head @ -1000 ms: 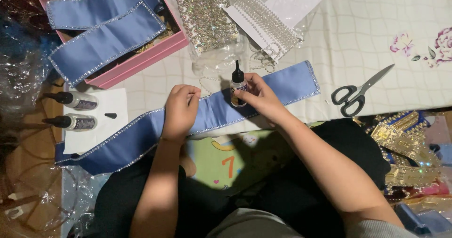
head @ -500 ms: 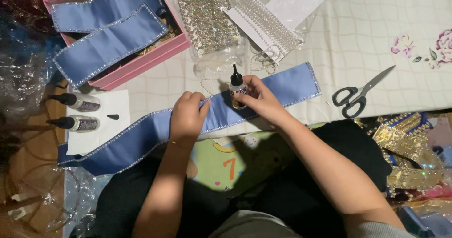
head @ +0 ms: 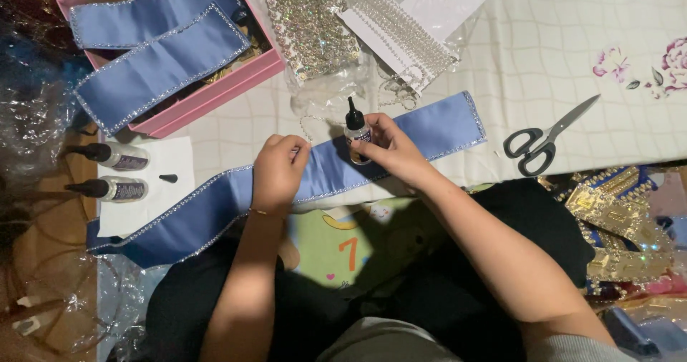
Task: The person applies glue to a blue ribbon and presses it onto a surface to secure it.
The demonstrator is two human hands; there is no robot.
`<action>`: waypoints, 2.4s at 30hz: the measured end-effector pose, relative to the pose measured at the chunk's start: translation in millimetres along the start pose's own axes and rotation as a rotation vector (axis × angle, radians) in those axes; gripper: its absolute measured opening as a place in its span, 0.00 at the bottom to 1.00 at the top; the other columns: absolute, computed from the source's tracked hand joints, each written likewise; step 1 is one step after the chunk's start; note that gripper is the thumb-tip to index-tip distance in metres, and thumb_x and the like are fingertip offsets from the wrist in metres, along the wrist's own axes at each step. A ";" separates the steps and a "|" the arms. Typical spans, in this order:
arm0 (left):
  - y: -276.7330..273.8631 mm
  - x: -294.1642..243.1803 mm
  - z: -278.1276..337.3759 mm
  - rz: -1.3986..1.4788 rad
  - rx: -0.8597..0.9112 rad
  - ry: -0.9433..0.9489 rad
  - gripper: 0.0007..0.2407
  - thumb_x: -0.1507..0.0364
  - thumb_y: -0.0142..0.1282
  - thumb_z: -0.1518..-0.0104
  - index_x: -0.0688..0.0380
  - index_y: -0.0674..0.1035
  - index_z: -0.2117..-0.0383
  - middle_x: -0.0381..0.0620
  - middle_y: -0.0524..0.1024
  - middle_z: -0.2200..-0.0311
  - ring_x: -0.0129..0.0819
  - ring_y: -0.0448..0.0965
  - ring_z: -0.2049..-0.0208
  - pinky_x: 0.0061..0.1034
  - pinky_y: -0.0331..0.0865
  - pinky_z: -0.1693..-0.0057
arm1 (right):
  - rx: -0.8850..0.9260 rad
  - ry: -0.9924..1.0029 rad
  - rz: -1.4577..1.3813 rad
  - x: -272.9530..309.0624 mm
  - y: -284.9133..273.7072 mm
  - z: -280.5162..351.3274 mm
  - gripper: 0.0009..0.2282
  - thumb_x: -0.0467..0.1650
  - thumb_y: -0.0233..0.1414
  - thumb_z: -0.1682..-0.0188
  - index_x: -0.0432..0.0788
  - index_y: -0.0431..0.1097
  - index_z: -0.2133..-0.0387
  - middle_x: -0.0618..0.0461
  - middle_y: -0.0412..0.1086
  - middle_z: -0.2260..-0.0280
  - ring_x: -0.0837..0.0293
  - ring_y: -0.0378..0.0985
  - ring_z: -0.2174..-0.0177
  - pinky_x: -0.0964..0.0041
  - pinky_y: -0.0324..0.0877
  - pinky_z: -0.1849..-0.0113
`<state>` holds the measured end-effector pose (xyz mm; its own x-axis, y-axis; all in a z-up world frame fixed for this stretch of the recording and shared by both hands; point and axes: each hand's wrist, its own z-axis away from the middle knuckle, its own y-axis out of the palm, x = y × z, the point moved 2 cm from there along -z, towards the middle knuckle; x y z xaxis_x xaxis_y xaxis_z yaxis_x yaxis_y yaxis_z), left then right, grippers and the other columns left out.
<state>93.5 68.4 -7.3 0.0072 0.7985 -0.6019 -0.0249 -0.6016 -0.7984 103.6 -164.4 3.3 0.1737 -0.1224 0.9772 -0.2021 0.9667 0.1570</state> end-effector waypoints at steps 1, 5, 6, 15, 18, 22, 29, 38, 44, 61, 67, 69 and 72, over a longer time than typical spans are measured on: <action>-2.5 -1.2 0.4 0.000 0.000 0.001 0.04 0.64 0.58 0.39 0.46 0.81 0.65 0.41 0.75 0.66 0.39 0.83 0.62 0.32 0.77 0.55 | -0.001 -0.001 0.000 0.4 1.0 0.4 0.20 0.26 0.63 0.54 0.38 0.67 0.49 0.51 0.71 0.66 0.64 0.74 0.65 0.71 0.73 0.60; -11.0 -1.8 -0.3 0.135 0.051 -0.076 0.04 0.66 0.57 0.38 0.48 0.82 0.66 0.43 0.75 0.67 0.40 0.83 0.63 0.32 0.76 0.53 | -0.008 0.006 -0.001 6.8 7.2 2.0 0.19 0.26 0.63 0.54 0.39 0.68 0.49 0.52 0.70 0.67 0.64 0.73 0.66 0.71 0.73 0.60; -12.5 -0.7 -1.0 0.184 0.060 -0.101 0.05 0.66 0.58 0.39 0.50 0.82 0.66 0.44 0.76 0.66 0.41 0.83 0.62 0.34 0.76 0.52 | -0.010 0.013 -0.002 9.0 9.3 2.5 0.19 0.27 0.63 0.54 0.39 0.67 0.49 0.52 0.70 0.68 0.64 0.73 0.66 0.71 0.72 0.60; -19.8 -6.5 0.8 0.160 0.052 -0.101 0.05 0.68 0.56 0.38 0.54 0.81 0.65 0.51 0.75 0.65 0.50 0.82 0.60 0.39 0.74 0.50 | 0.008 -0.003 0.031 9.7 8.6 3.1 0.20 0.26 0.63 0.54 0.38 0.67 0.49 0.52 0.69 0.68 0.63 0.72 0.66 0.70 0.72 0.60; -18.3 -3.9 0.9 0.149 0.059 -0.113 0.06 0.68 0.55 0.38 0.54 0.81 0.65 0.50 0.75 0.64 0.48 0.81 0.58 0.38 0.74 0.49 | 0.011 0.012 0.024 6.2 3.1 2.2 0.20 0.26 0.62 0.54 0.37 0.67 0.48 0.51 0.69 0.67 0.62 0.73 0.64 0.70 0.72 0.60; -13.2 0.7 -1.4 0.144 0.047 -0.095 0.06 0.68 0.56 0.39 0.55 0.80 0.65 0.51 0.75 0.64 0.49 0.81 0.58 0.40 0.74 0.49 | 0.020 -0.003 0.015 -4.5 3.7 -2.5 0.23 0.22 0.62 0.59 0.36 0.66 0.48 0.49 0.70 0.65 0.58 0.75 0.63 0.66 0.73 0.58; -13.4 1.2 -2.2 0.115 0.057 -0.096 0.06 0.68 0.55 0.39 0.55 0.80 0.66 0.47 0.74 0.66 0.45 0.80 0.59 0.37 0.74 0.49 | 0.030 0.045 -0.055 -9.7 -7.9 -7.0 0.22 0.22 0.62 0.59 0.34 0.66 0.50 0.49 0.72 0.64 0.59 0.77 0.64 0.65 0.76 0.58; -7.3 10.0 -1.8 0.138 0.024 -0.060 0.07 0.66 0.56 0.39 0.54 0.80 0.67 0.49 0.74 0.69 0.48 0.80 0.61 0.39 0.73 0.51 | 0.101 0.169 -0.321 23.1 -1.3 -13.2 0.19 0.27 0.53 0.50 0.35 0.60 0.45 0.46 0.67 0.62 0.53 0.79 0.64 0.58 0.82 0.60; -15.7 0.1 -1.4 0.167 0.048 -0.094 0.07 0.67 0.54 0.39 0.55 0.80 0.67 0.49 0.74 0.69 0.47 0.79 0.61 0.38 0.73 0.50 | 0.064 -0.031 -0.192 30.1 -8.6 -26.8 0.22 0.26 0.63 0.55 0.30 0.61 0.50 0.46 0.68 0.65 0.59 0.76 0.72 0.73 0.76 0.74; -15.6 6.1 -2.1 0.171 0.033 -0.085 0.07 0.67 0.55 0.40 0.56 0.81 0.67 0.50 0.75 0.70 0.49 0.80 0.62 0.40 0.73 0.51 | -0.122 -0.041 -0.545 28.4 23.2 -37.8 0.21 0.16 0.61 0.61 0.37 0.60 0.57 0.37 0.73 0.50 0.45 0.81 0.55 0.56 0.80 0.54; -16.2 3.7 0.1 0.143 0.028 -0.089 0.07 0.67 0.54 0.40 0.56 0.81 0.67 0.49 0.75 0.70 0.49 0.80 0.61 0.39 0.73 0.51 | 0.002 -0.188 -0.252 22.7 27.9 -45.2 0.24 0.22 0.64 0.56 0.36 0.62 0.48 0.41 0.75 0.55 0.53 0.81 0.57 0.62 0.79 0.55; -16.3 2.7 -1.6 0.146 0.024 -0.083 0.07 0.67 0.55 0.40 0.55 0.81 0.67 0.49 0.75 0.69 0.48 0.80 0.60 0.38 0.73 0.51 | 0.102 -0.257 -0.079 24.4 34.1 -46.3 0.25 0.28 0.66 0.54 0.37 0.62 0.46 0.43 0.74 0.54 0.57 0.78 0.56 0.63 0.76 0.52; -18.9 -1.5 -0.8 0.144 0.048 -0.111 0.08 0.66 0.53 0.38 0.56 0.81 0.65 0.48 0.76 0.67 0.45 0.81 0.59 0.36 0.74 0.50 | 0.107 -0.276 -0.062 20.5 47.0 -46.8 0.26 0.27 0.64 0.52 0.37 0.58 0.44 0.41 0.75 0.55 0.56 0.79 0.57 0.60 0.77 0.53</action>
<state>94.8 78.6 8.7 -0.1099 0.7029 -0.7027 -0.0657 -0.7106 -0.7005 142.7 -111.0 24.0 -0.0772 -0.2511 0.9649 -0.3022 0.9281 0.2174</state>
